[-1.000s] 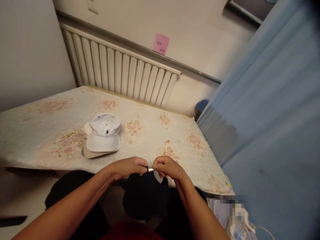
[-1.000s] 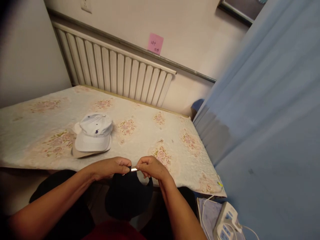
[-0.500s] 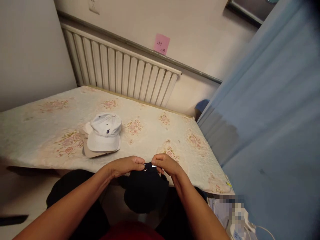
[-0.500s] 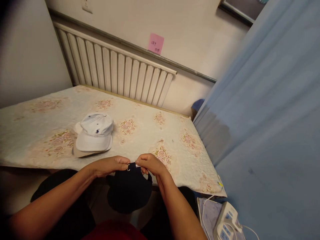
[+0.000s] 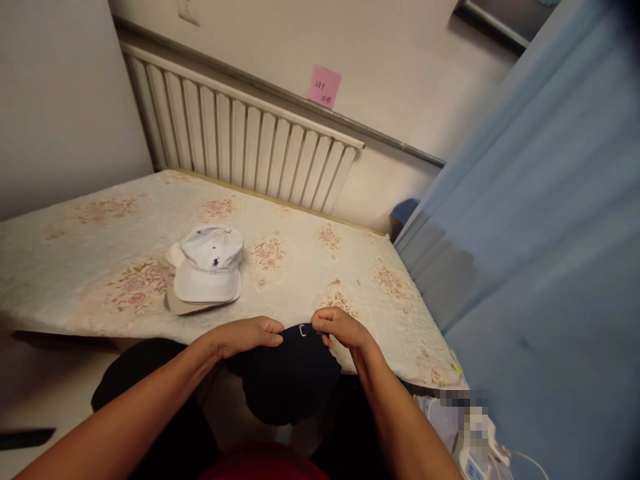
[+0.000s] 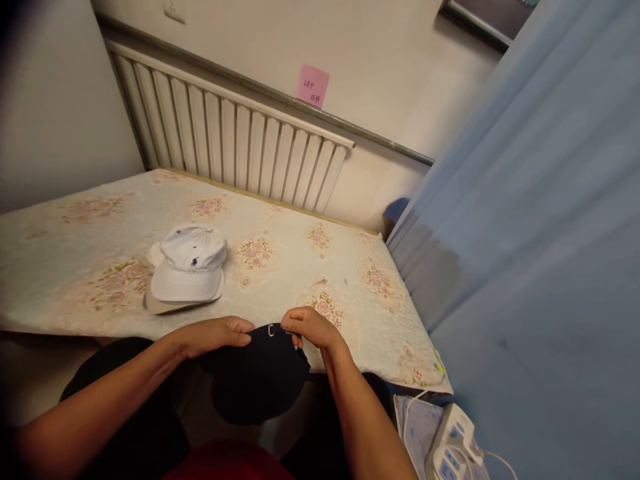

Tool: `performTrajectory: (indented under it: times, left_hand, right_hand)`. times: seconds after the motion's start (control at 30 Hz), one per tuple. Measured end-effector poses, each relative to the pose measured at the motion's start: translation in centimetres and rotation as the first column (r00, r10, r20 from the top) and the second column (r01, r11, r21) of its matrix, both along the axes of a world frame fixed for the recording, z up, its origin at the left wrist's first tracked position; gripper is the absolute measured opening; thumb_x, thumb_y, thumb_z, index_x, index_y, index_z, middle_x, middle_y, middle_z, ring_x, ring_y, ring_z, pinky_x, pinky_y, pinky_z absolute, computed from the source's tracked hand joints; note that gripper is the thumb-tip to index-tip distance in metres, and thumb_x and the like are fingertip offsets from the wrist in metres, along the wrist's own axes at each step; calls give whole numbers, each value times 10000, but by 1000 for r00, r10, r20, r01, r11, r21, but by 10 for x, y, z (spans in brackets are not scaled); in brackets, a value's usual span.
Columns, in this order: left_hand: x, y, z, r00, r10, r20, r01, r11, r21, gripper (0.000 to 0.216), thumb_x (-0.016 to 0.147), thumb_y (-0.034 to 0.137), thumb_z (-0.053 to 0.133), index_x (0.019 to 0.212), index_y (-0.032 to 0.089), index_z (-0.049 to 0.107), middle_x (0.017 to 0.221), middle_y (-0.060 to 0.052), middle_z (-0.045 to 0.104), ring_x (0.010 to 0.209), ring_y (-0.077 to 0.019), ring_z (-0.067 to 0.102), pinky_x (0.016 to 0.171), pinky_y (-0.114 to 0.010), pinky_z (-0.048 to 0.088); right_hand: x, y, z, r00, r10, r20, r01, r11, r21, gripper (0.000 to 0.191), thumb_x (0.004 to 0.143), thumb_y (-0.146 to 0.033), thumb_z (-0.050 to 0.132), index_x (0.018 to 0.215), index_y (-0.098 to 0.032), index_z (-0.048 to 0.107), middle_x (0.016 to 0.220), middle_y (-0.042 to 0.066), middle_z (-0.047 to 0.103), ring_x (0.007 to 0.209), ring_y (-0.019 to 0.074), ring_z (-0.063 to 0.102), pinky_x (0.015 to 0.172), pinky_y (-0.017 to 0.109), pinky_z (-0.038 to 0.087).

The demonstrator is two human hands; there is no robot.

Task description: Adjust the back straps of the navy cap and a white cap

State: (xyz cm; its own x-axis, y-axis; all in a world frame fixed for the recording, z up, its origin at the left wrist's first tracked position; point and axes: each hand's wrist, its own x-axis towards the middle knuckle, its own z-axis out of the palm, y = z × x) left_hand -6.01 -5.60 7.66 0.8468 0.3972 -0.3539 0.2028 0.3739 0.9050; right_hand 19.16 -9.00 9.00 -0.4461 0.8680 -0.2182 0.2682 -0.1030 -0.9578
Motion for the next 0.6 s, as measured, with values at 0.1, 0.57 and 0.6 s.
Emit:
performTrajectory:
  times: [0.1, 0.57, 0.6]
  left_hand:
    - [4, 0, 5, 999, -5, -32, 7, 998, 64, 206, 722, 362, 641, 741, 162, 594, 635, 26, 564, 524, -93, 444, 528, -216, 312]
    - [8, 0, 10, 952, -77, -295, 220, 844, 490, 179, 713, 327, 515, 627, 202, 421, 573, 56, 345, 529, -105, 271, 496, -255, 209]
    - [6, 1, 10, 947, -95, -308, 244, 835, 493, 182, 720, 333, 512, 630, 202, 424, 576, 54, 353, 529, -105, 280, 494, -253, 212]
  right_hand:
    - [-5, -2, 7, 991, 76, 109, -82, 995, 54, 345, 825, -466, 551, 688, -152, 580, 510, -45, 530, 472, 75, 471, 483, 192, 343]
    - [-29, -10, 6, 968, 47, 247, -57, 998, 35, 233, 750, -380, 631, 685, -161, 587, 545, -73, 436, 488, 52, 350, 449, 187, 256]
    - [-27, -10, 6, 969, 48, 244, -57, 998, 31, 228, 747, -375, 633, 683, -161, 588, 542, -73, 435, 487, 52, 348, 448, 187, 254]
